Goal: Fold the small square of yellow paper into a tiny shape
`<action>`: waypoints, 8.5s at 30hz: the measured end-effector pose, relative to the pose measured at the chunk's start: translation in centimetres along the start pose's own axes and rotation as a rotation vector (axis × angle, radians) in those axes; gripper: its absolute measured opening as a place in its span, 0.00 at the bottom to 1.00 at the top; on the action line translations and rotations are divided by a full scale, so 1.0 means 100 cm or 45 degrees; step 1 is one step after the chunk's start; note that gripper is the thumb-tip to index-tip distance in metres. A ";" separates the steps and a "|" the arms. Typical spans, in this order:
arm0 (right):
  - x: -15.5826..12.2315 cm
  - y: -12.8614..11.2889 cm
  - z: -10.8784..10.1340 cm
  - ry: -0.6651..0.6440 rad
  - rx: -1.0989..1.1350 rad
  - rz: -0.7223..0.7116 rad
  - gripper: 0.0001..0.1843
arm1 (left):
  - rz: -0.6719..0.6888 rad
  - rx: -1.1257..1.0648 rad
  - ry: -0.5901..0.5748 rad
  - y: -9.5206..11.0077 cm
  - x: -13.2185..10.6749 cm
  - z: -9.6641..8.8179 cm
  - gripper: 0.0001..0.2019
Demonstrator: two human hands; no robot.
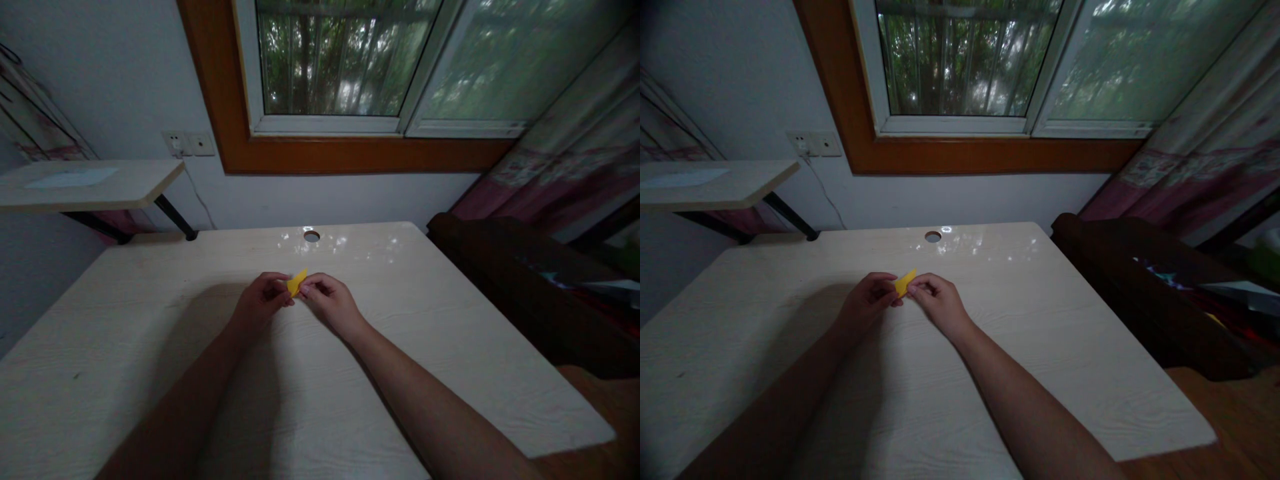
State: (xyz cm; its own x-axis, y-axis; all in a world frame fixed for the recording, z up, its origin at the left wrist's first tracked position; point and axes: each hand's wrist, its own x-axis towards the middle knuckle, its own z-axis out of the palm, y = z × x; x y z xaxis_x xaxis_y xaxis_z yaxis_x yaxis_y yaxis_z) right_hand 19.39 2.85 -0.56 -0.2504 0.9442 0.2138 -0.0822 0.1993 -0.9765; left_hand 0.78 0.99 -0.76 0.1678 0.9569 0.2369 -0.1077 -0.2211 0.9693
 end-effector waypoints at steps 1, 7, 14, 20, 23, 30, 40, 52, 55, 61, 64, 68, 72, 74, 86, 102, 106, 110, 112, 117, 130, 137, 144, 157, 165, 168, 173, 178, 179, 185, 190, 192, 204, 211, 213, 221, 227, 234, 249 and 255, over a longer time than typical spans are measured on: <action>0.000 0.000 0.000 0.006 -0.005 -0.003 0.09 | 0.004 0.003 -0.008 0.000 -0.001 0.000 0.17; -0.002 0.000 -0.001 -0.051 -0.074 -0.034 0.10 | -0.019 0.013 -0.039 0.002 -0.002 0.002 0.17; -0.004 0.000 -0.002 -0.060 -0.171 -0.097 0.08 | -0.005 0.043 -0.064 -0.002 -0.001 0.000 0.18; -0.004 -0.001 -0.002 -0.027 -0.208 -0.118 0.09 | 0.028 0.117 -0.076 0.000 -0.004 0.001 0.17; -0.004 -0.001 -0.003 -0.031 -0.252 -0.134 0.09 | 0.055 0.187 -0.073 0.001 -0.004 0.002 0.19; -0.005 0.000 -0.002 -0.043 -0.349 -0.204 0.07 | 0.006 0.244 -0.089 -0.001 -0.003 0.000 0.18; -0.005 0.003 -0.001 -0.056 -0.238 -0.162 0.09 | -0.020 0.147 -0.078 -0.003 -0.002 0.000 0.19; -0.004 0.006 0.000 -0.058 -0.095 -0.059 0.08 | -0.017 0.073 -0.139 0.002 -0.004 0.002 0.16; -0.004 0.006 0.000 -0.059 -0.079 -0.038 0.08 | -0.019 0.087 -0.135 0.000 -0.004 0.002 0.17; -0.004 0.006 0.001 -0.034 -0.092 -0.014 0.09 | 0.005 0.133 -0.123 -0.006 -0.005 0.000 0.18; -0.004 0.005 0.001 -0.033 -0.113 -0.011 0.09 | 0.000 0.157 -0.114 -0.007 -0.005 0.000 0.19; -0.004 0.003 0.000 -0.034 -0.110 -0.030 0.08 | 0.014 0.190 -0.112 -0.006 -0.004 0.001 0.20; -0.004 0.001 0.002 -0.028 -0.087 -0.036 0.08 | 0.021 0.218 -0.124 -0.004 -0.004 0.002 0.20; -0.004 -0.001 0.003 -0.027 -0.076 -0.037 0.09 | 0.026 0.224 -0.125 -0.004 -0.004 0.002 0.20; -0.003 0.000 0.003 -0.060 0.009 0.002 0.08 | 0.018 0.179 -0.132 -0.005 -0.004 0.002 0.21; -0.005 -0.001 0.005 0.012 -0.047 0.014 0.07 | 0.028 0.161 -0.142 -0.004 -0.003 0.002 0.23; -0.005 0.000 0.005 0.017 -0.054 0.019 0.08 | 0.004 0.106 -0.141 -0.006 -0.004 0.002 0.23; -0.005 0.001 0.005 0.006 -0.040 0.022 0.08 | -0.024 0.035 -0.162 -0.007 -0.004 0.001 0.21; -0.005 0.000 0.006 -0.012 -0.002 0.032 0.08 | -0.028 0.009 -0.173 -0.006 -0.004 0.001 0.20; -0.005 -0.001 0.006 0.001 -0.036 0.022 0.09 | -0.044 0.018 -0.155 -0.002 -0.004 0.003 0.20; -0.004 0.002 0.005 -0.051 -0.047 0.019 0.10 | -0.081 0.040 -0.119 -0.002 -0.003 0.003 0.23; -0.004 0.005 0.003 -0.056 -0.089 -0.004 0.10 | -0.036 -0.021 -0.149 -0.005 -0.003 0.001 0.19; -0.004 0.005 0.003 -0.063 -0.048 0.021 0.09 | -0.048 -0.021 -0.151 -0.007 -0.004 0.001 0.20; -0.005 0.004 0.002 -0.042 -0.148 0.004 0.09 | -0.027 0.105 -0.142 -0.004 -0.004 0.002 0.22; -0.005 0.003 0.003 -0.047 -0.111 0.016 0.08 | -0.047 0.172 -0.113 -0.004 -0.003 0.003 0.23; -0.005 0.002 0.003 -0.053 -0.102 0.014 0.07 | -0.059 0.124 -0.112 -0.004 -0.002 0.002 0.23; -0.004 0.004 0.004 -0.042 -0.077 0.033 0.06 | -0.092 0.091 -0.109 -0.002 -0.001 0.002 0.23; -0.004 0.004 0.005 -0.042 -0.061 0.043 0.07 | -0.112 0.080 -0.117 0.000 -0.002 0.002 0.23; -0.004 0.003 0.005 -0.042 -0.065 0.047 0.08 | -0.118 0.080 -0.117 0.001 -0.001 0.002 0.23; -0.003 0.005 0.004 -0.033 -0.045 0.041 0.09 | -0.127 0.115 -0.079 0.003 -0.001 0.003 0.23; -0.002 0.014 0.005 -0.066 0.018 0.016 0.15 | -0.094 0.153 -0.081 0.001 -0.001 0.003 0.23; -0.002 0.016 0.005 -0.072 0.069 0.004 0.17 | -0.098 0.178 -0.087 0.000 -0.001 0.003 0.23; 0.000 0.016 0.005 -0.088 0.154 0.027 0.16 | -0.183 0.077 -0.102 0.001 -0.001 0.004 0.24; 0.000 0.017 0.004 -0.067 0.103 0.027 0.16 | -0.166 0.051 -0.129 0.002 0.000 0.004 0.23; 0.000 0.017 0.004 -0.056 0.086 0.015 0.16 | -0.155 0.095 -0.129 0.002 0.000 0.003 0.24; 0.000 0.013 0.005 -0.052 0.094 0.044 0.17 | -0.129 0.199 -0.116 -0.001 0.001 0.002 0.25; 0.000 0.012 0.006 -0.040 0.138 0.048 0.17 | -0.146 0.206 -0.107 -0.001 0.001 0.002 0.25; 0.001 0.010 0.006 -0.024 0.151 0.037 0.16 | -0.137 0.176 -0.100 -0.002 0.001 0.002 0.24; 0.004 0.007 0.005 0.077 0.308 0.108 0.24 | -0.142 0.089 -0.051 0.002 0.002 0.001 0.23; 0.004 0.004 0.006 0.096 0.273 0.078 0.31 | -0.133 0.079 0.005 0.004 0.003 0.001 0.23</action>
State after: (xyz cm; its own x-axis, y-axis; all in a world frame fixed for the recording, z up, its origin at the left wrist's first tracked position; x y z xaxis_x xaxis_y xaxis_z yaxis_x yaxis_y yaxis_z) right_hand 18.71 3.16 -0.89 -0.1888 0.9714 0.1441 -0.2739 0.0888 -0.9576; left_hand 0.85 1.16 -0.28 0.1715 0.9760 0.1343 -0.0291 -0.1313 0.9909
